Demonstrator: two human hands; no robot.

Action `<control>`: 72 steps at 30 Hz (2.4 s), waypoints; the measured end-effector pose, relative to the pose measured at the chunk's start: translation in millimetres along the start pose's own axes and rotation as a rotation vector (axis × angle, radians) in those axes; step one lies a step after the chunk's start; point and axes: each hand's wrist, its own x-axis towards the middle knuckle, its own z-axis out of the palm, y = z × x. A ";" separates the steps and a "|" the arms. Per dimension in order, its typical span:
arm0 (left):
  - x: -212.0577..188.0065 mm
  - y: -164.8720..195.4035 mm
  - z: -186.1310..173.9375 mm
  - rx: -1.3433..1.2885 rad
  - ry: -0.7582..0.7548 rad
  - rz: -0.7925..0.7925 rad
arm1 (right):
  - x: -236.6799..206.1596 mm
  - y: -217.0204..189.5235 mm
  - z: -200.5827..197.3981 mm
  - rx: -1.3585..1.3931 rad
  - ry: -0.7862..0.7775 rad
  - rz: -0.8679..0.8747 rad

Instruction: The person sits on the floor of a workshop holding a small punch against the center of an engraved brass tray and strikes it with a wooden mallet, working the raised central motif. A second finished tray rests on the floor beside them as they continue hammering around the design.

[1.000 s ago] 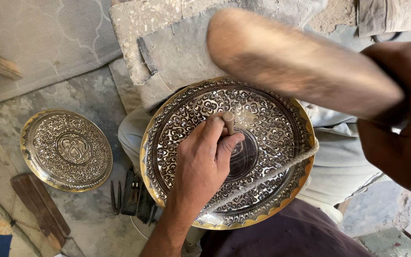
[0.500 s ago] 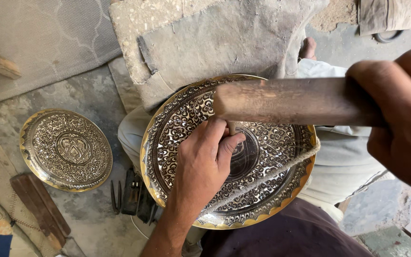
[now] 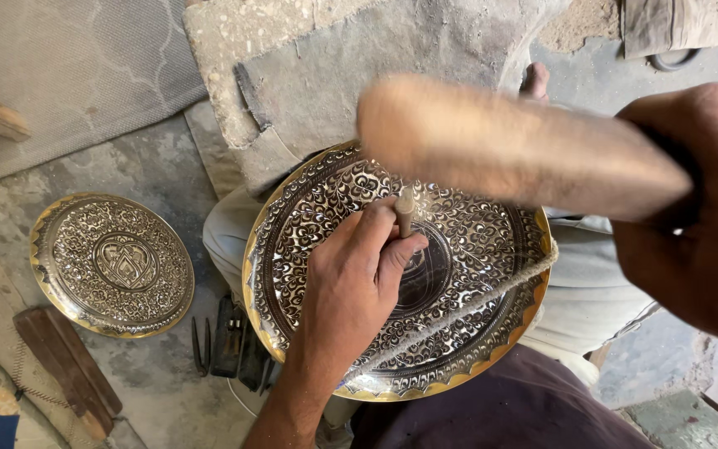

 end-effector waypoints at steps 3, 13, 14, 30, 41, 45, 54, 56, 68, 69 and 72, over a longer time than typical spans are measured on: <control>1.1 0.4 -0.5 0.019 0.034 0.064 | -0.2 -1.6 0.5 -0.195 -0.005 -0.074; 3.5 2.7 -2.3 -0.004 -0.015 0.001 | 0.2 -2.2 -0.8 -0.031 0.020 -0.035; 4.4 2.3 -1.9 0.020 -0.014 0.014 | 0.7 -2.2 -0.5 -0.184 0.004 -0.074; 5.3 1.7 -3.0 0.026 -0.037 0.002 | -6.6 0.6 1.3 -0.026 0.003 -0.002; 6.8 0.8 -4.5 0.057 -0.066 0.019 | -6.5 -0.7 -0.1 -0.078 -0.053 0.045; 6.4 1.7 -5.7 0.037 -0.048 0.039 | -8.6 0.9 -1.1 -0.215 -0.069 -0.006; 8.1 1.5 -6.0 0.066 -0.086 -0.015 | -12.0 5.1 2.1 -0.050 -0.017 0.045; 7.3 1.4 -6.6 0.073 -0.054 0.025 | -13.2 6.3 3.1 -0.164 -0.045 0.019; 9.6 2.8 0.1 -0.027 -0.018 0.003 | -4.4 16.9 -0.6 -0.093 0.029 -0.069; 8.8 2.9 -0.3 -0.026 -0.009 0.015 | -3.4 17.7 -0.8 -0.071 0.039 -0.071; 8.1 1.3 -0.5 0.017 -0.019 0.016 | -1.2 15.9 -2.3 -0.070 0.028 -0.072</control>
